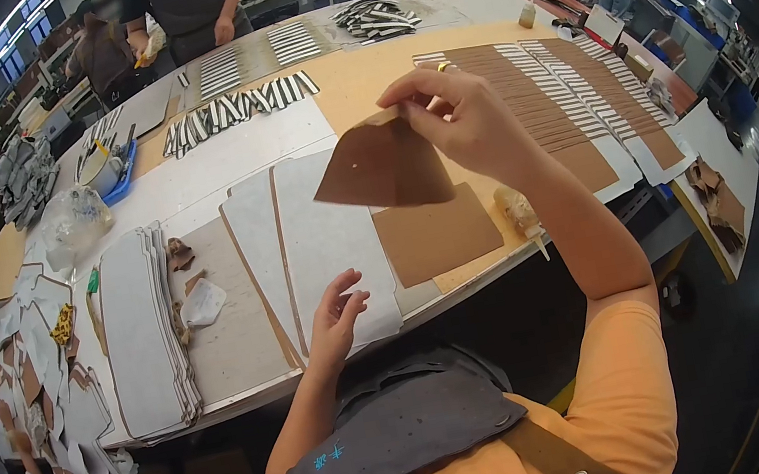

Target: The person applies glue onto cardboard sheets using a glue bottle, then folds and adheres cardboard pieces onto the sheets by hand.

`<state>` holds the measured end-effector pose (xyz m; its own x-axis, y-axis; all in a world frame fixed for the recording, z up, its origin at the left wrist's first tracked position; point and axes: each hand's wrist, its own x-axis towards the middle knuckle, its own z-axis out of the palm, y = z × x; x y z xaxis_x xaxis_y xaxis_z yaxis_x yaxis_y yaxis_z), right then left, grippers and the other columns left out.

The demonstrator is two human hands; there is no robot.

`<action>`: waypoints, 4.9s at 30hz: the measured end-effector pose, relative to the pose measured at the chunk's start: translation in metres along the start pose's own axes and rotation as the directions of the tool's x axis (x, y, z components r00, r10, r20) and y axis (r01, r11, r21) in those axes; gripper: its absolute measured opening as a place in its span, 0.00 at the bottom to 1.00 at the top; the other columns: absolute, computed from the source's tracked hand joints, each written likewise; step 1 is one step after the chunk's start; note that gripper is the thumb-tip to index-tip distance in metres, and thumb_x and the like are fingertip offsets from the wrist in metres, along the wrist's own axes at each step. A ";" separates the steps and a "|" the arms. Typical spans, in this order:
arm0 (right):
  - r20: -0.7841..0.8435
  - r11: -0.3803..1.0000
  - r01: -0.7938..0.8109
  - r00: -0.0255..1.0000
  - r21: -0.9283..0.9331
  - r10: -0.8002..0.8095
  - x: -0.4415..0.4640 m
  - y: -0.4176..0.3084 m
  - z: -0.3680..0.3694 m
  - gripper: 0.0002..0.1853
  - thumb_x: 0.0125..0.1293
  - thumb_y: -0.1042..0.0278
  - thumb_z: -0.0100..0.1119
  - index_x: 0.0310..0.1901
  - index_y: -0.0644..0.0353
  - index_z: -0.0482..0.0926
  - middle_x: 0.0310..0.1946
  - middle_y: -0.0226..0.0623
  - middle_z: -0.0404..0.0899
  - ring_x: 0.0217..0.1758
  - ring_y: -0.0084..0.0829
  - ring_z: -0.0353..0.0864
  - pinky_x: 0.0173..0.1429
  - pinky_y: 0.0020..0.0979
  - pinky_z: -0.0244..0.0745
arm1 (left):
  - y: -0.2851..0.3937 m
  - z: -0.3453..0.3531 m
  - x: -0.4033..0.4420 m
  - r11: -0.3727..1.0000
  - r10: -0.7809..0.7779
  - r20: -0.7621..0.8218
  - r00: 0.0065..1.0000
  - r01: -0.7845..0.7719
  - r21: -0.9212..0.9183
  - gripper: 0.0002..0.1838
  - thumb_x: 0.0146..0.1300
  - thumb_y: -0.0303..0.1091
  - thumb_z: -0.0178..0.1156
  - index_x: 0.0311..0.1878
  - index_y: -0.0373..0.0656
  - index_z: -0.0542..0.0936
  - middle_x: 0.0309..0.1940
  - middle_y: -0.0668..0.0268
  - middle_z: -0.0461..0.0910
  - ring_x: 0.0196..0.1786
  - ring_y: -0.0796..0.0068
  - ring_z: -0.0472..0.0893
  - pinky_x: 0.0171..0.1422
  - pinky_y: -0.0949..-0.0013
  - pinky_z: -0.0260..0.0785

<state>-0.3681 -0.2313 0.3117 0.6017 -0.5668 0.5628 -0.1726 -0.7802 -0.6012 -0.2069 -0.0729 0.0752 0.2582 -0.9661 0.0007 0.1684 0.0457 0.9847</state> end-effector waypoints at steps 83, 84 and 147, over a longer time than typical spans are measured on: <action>0.535 0.900 -0.428 0.781 0.081 0.323 0.037 0.236 0.299 0.08 0.62 0.69 0.53 0.40 0.60 0.80 0.36 0.33 0.77 0.39 0.25 0.74 0.47 0.27 0.71 | -0.032 -0.050 0.048 0.452 -0.636 0.064 0.769 0.439 -0.776 0.23 0.74 0.46 0.26 0.57 0.39 0.63 0.40 0.51 0.79 0.18 0.82 0.64 0.40 0.68 0.69; 0.535 0.898 -0.433 0.779 0.081 0.328 0.037 0.236 0.299 0.08 0.62 0.69 0.53 0.40 0.60 0.80 0.36 0.33 0.77 0.39 0.26 0.74 0.48 0.27 0.71 | -0.031 -0.050 0.048 0.453 -0.636 0.066 0.769 0.441 -0.775 0.23 0.74 0.46 0.26 0.57 0.39 0.63 0.40 0.51 0.79 0.18 0.82 0.64 0.40 0.68 0.69; 0.464 0.996 0.067 0.881 0.062 -0.088 -0.050 0.102 0.259 0.15 0.66 0.56 0.47 0.32 0.57 0.79 0.22 0.45 0.78 0.28 0.45 0.79 0.33 0.43 0.73 | -0.036 -0.167 -0.073 0.289 0.488 -0.443 0.752 0.340 0.895 0.12 0.62 0.33 0.49 0.45 0.38 0.75 0.48 0.55 0.73 0.53 0.54 0.71 0.58 0.56 0.58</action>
<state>-0.2144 -0.2142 0.0753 0.9075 -0.3080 0.2856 -0.0831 -0.7982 -0.5967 -0.0729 0.0381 0.0108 0.6980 -0.5916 0.4035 -0.7149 -0.5429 0.4406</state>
